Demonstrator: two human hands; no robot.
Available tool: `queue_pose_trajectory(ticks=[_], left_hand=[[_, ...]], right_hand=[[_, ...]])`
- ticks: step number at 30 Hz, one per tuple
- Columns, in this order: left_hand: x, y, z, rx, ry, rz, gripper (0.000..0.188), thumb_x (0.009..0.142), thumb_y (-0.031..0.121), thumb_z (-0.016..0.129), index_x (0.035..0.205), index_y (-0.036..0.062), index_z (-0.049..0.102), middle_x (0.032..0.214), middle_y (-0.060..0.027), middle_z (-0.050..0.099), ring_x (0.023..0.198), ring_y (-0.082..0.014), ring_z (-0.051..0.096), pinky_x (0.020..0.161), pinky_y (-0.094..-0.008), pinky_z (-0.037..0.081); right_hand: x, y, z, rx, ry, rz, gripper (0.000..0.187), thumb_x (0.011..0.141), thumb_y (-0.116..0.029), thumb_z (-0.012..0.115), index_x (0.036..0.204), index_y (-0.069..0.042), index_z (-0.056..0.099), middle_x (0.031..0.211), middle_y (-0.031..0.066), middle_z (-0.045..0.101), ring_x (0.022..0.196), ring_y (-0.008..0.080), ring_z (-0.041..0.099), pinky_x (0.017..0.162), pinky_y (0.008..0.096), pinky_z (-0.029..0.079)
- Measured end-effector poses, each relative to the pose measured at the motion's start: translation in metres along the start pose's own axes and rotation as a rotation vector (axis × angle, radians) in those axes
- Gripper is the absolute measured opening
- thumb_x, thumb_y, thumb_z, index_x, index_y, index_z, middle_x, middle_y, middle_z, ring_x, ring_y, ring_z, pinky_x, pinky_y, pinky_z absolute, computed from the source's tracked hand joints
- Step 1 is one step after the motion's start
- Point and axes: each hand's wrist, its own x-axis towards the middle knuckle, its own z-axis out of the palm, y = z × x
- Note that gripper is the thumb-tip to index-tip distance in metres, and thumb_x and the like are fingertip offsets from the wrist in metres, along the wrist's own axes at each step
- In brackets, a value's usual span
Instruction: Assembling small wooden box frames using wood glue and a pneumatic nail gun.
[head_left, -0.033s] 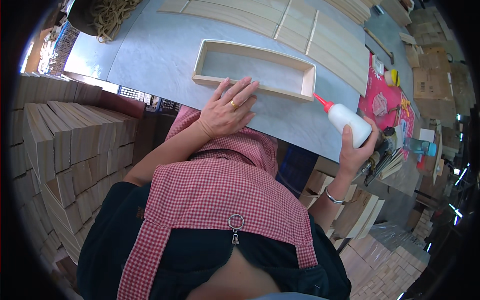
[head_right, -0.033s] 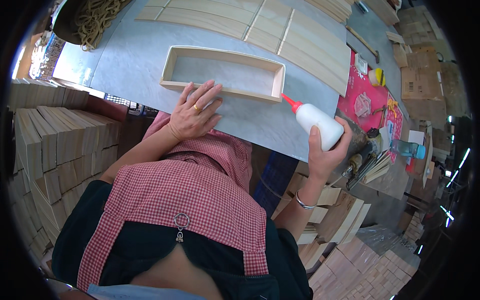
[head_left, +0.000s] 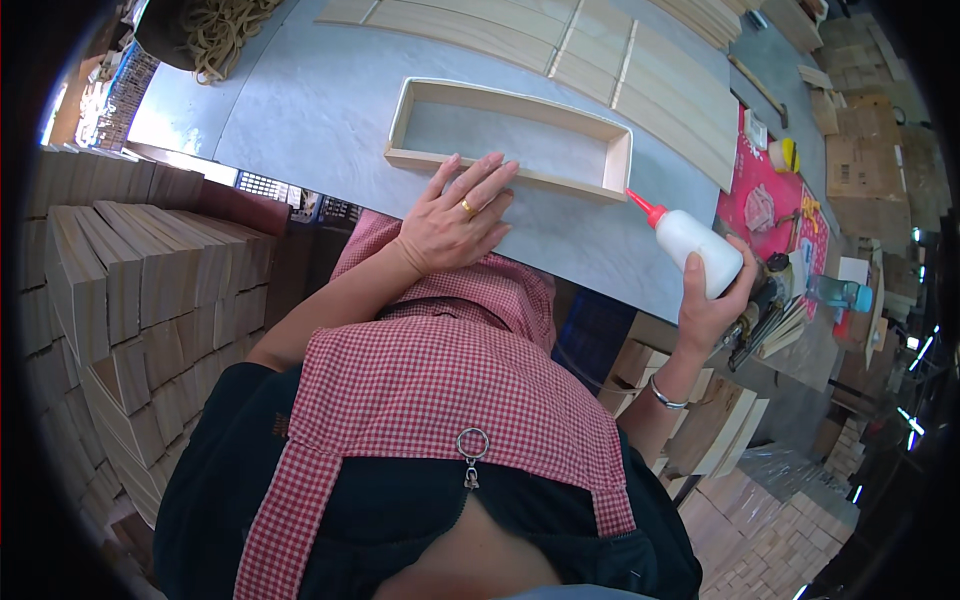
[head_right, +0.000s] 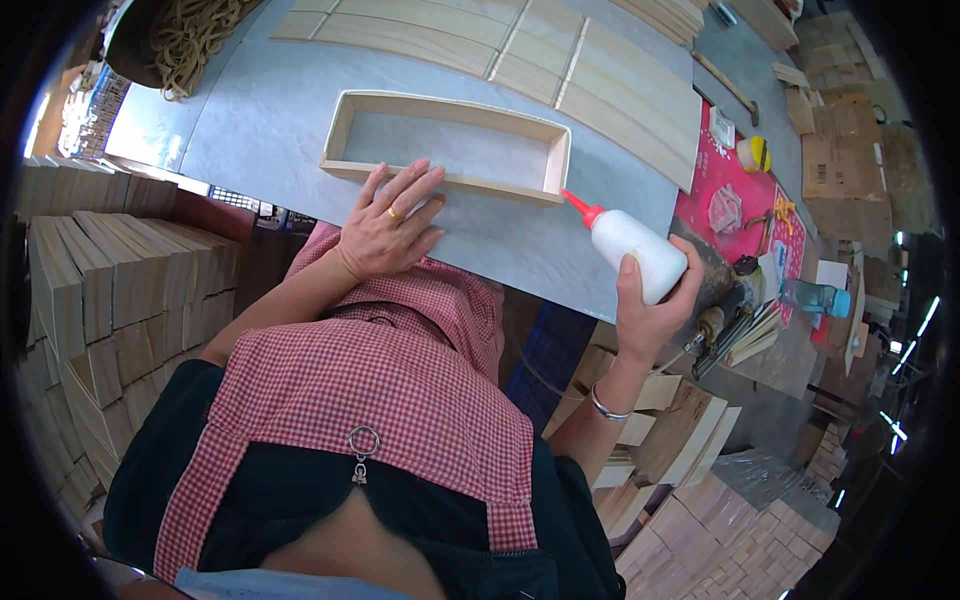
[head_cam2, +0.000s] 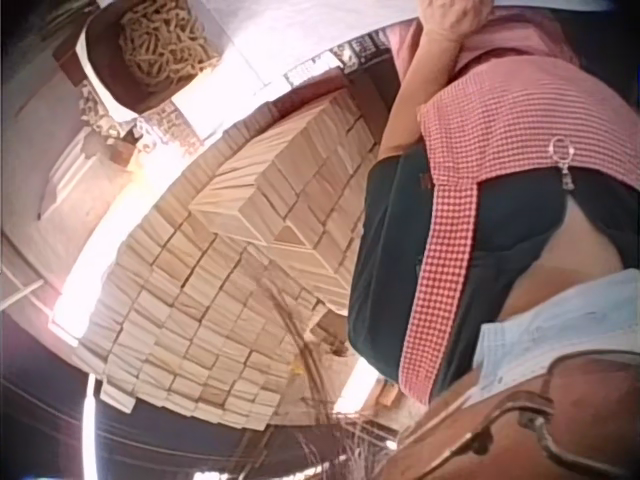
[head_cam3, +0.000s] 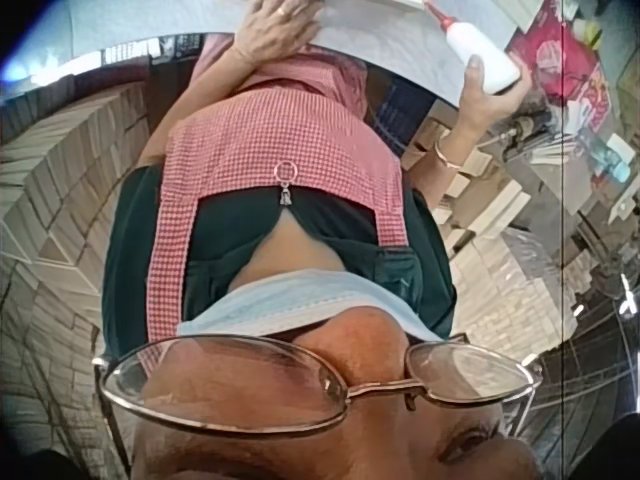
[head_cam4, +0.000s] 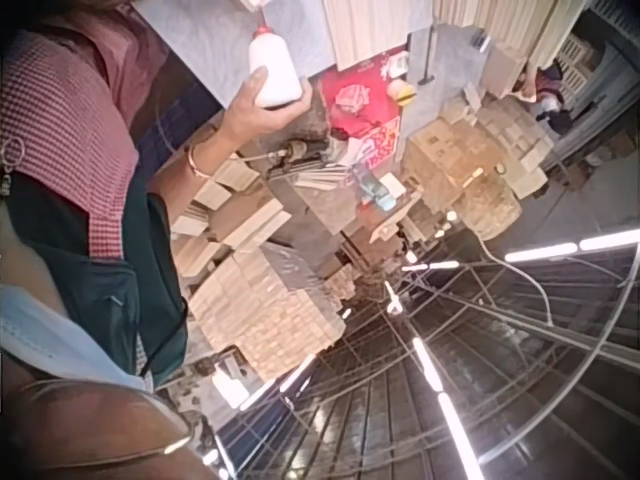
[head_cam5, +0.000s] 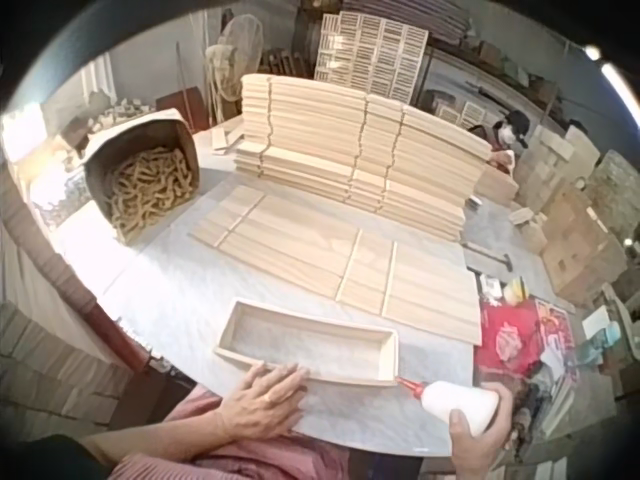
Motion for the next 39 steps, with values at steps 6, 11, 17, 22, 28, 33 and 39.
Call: queue_pose_trajectory(ticks=[6,11,17,22,28,33,39], left_hand=[[-0.006,-0.004,0.002,-0.034,0.147,0.020,0.039,0.085,0.029,0.071,0.119,0.0113,0.067,0.154,-0.0099,0.045,0.143,-0.0277,0.043,0.122,-0.0483,0.022],[-0.001,-0.006,0.007,-0.068,0.170,0.114,0.036,0.083,0.030,0.071,0.113,0.0098,0.067,0.137,-0.0113,0.055,0.120,-0.0278,0.055,0.104,-0.0445,0.044],[-0.003,-0.006,-0.001,-0.040,0.059,0.091,0.025,0.088,0.028,0.066,0.102,0.0079,0.068,0.117,-0.0105,0.059,0.105,-0.0257,0.055,0.096,-0.0392,0.045],[-0.004,-0.007,0.005,-0.110,0.015,0.054,0.024,0.089,0.029,0.064,0.098,0.0076,0.067,0.109,-0.0097,0.059,0.102,-0.0268,0.054,0.094,-0.0385,0.046],[-0.003,-0.008,0.001,-0.066,0.142,0.102,0.023,0.089,0.029,0.064,0.097,0.0076,0.067,0.110,-0.0099,0.059,0.103,-0.0268,0.054,0.094,-0.0380,0.046],[-0.005,-0.009,0.004,-0.069,0.120,0.099,0.025,0.089,0.029,0.065,0.101,0.0072,0.068,0.114,-0.0104,0.060,0.105,-0.0271,0.055,0.095,-0.0384,0.046],[-0.002,-0.007,0.002,-0.067,0.070,0.088,0.030,0.086,0.029,0.070,0.107,0.0072,0.070,0.119,-0.0108,0.058,0.109,-0.0274,0.056,0.097,-0.0390,0.047]], right_hand=[[-0.005,-0.016,0.012,0.170,0.008,0.157,0.050,0.082,-0.020,0.073,0.125,-0.003,0.055,0.119,0.0144,0.060,0.101,0.0280,0.058,0.089,0.0383,0.049],[-0.015,-0.052,0.070,0.380,-0.145,0.110,0.051,0.082,-0.021,0.072,0.126,-0.004,0.055,0.121,0.0142,0.058,0.102,0.0284,0.057,0.089,0.0377,0.049],[-0.015,-0.104,0.142,0.539,-0.382,0.022,0.055,0.082,-0.020,0.074,0.129,-0.005,0.051,0.121,0.0143,0.057,0.103,0.0269,0.058,0.086,0.0362,0.052],[-0.013,-0.116,0.166,0.588,-0.403,-0.021,0.056,0.081,-0.018,0.076,0.129,-0.005,0.051,0.120,0.0142,0.057,0.101,0.0260,0.059,0.084,0.0355,0.053],[-0.010,-0.115,0.164,0.544,-0.438,-0.050,0.055,0.081,-0.017,0.077,0.128,-0.005,0.051,0.118,0.0135,0.058,0.099,0.0260,0.060,0.082,0.0352,0.054],[-0.008,-0.113,0.148,0.500,-0.430,-0.038,0.055,0.080,-0.016,0.077,0.128,-0.005,0.052,0.116,0.0132,0.059,0.098,0.0258,0.060,0.083,0.0355,0.053],[-0.005,-0.094,0.123,0.408,-0.358,-0.061,0.054,0.080,-0.016,0.076,0.127,-0.005,0.053,0.116,0.0132,0.060,0.097,0.0258,0.060,0.084,0.0361,0.053]])
